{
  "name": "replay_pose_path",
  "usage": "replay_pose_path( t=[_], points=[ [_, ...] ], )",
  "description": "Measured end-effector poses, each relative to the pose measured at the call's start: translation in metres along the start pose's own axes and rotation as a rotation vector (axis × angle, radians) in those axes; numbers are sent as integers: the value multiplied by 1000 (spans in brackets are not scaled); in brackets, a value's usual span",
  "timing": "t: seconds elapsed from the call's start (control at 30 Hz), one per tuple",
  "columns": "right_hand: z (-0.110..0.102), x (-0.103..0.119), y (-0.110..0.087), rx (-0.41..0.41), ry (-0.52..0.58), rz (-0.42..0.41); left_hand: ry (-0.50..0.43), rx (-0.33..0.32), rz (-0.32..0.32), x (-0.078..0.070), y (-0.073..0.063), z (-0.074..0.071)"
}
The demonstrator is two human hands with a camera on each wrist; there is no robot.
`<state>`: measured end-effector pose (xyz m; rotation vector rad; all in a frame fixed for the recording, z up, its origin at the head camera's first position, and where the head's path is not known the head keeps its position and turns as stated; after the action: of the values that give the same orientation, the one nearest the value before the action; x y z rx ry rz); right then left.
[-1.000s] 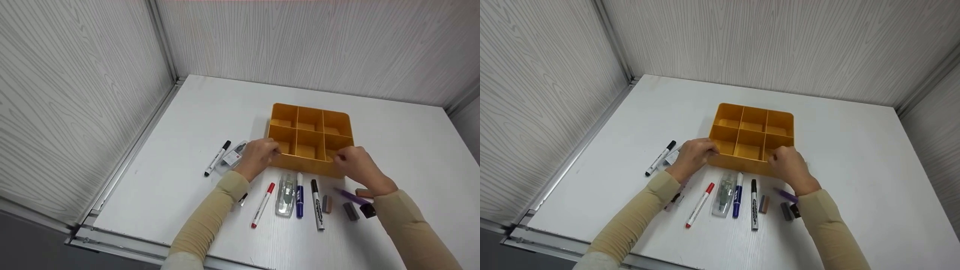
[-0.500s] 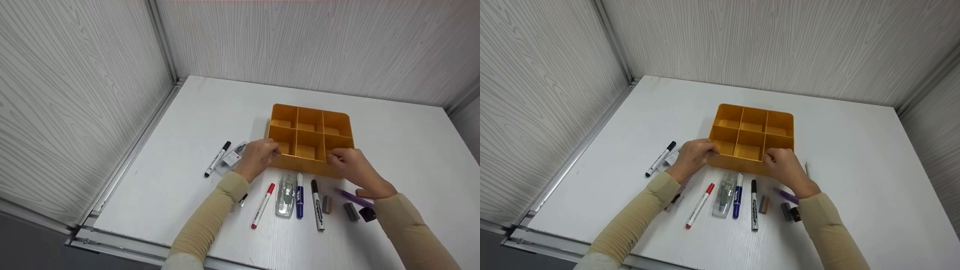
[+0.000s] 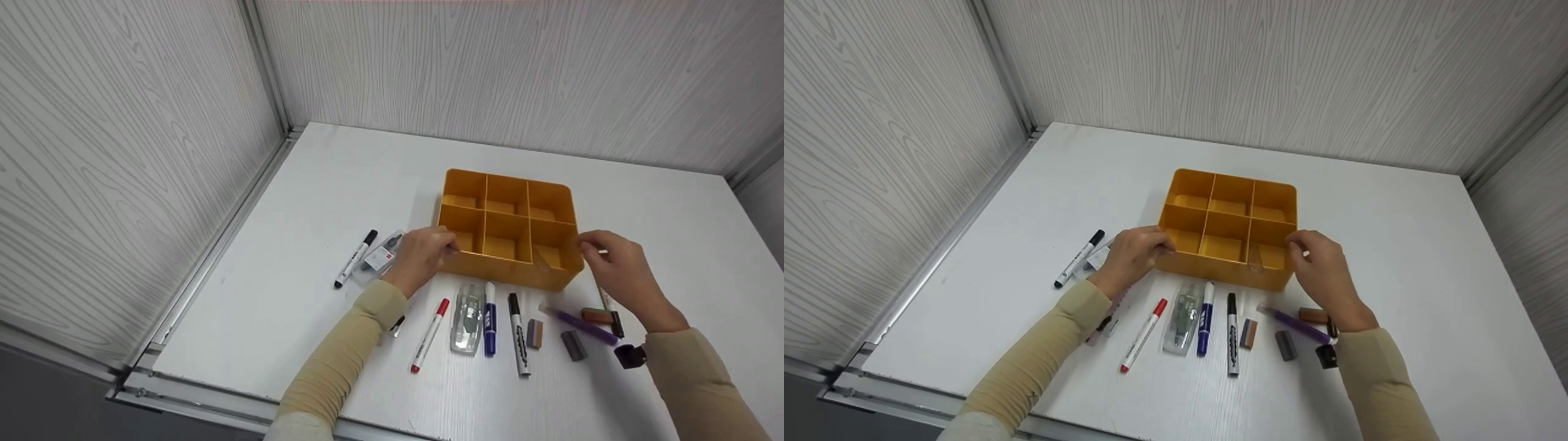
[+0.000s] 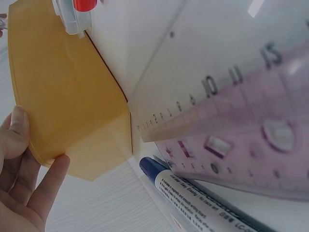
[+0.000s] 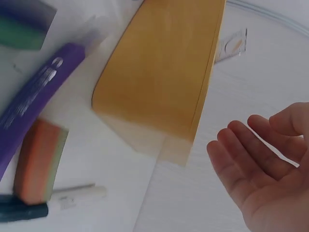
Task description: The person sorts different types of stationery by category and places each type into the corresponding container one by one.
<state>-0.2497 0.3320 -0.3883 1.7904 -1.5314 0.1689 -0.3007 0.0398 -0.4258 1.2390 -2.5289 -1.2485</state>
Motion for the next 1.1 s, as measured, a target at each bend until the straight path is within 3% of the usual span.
replay_pose_path(
  t=[0.37,0.7,0.93,1.1],
  points=[
    [-18,-42,-17,-36,-149,57,-9,9,-15,-1,2,2],
    [-7,-84,-47,156,-214,250,-1,-8,2,-3,2,4],
    [0,-100,-63,296,-231,326,-11,-4,-7,-2,3,2],
    [1,-104,-70,334,-233,352,-17,-11,-8,-1,2,1]
  ],
)
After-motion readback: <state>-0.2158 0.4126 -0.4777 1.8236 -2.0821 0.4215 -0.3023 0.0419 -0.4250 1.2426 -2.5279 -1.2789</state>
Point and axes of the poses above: each hand's wrist, its own y-axis towards the middle knuckle, its own z-axis out of the palm, x = y × z, the point moved 6 cm from there along y, towards the middle knuckle, and after that the axes turned 13 degrees about -x, right-handed, at the moved point
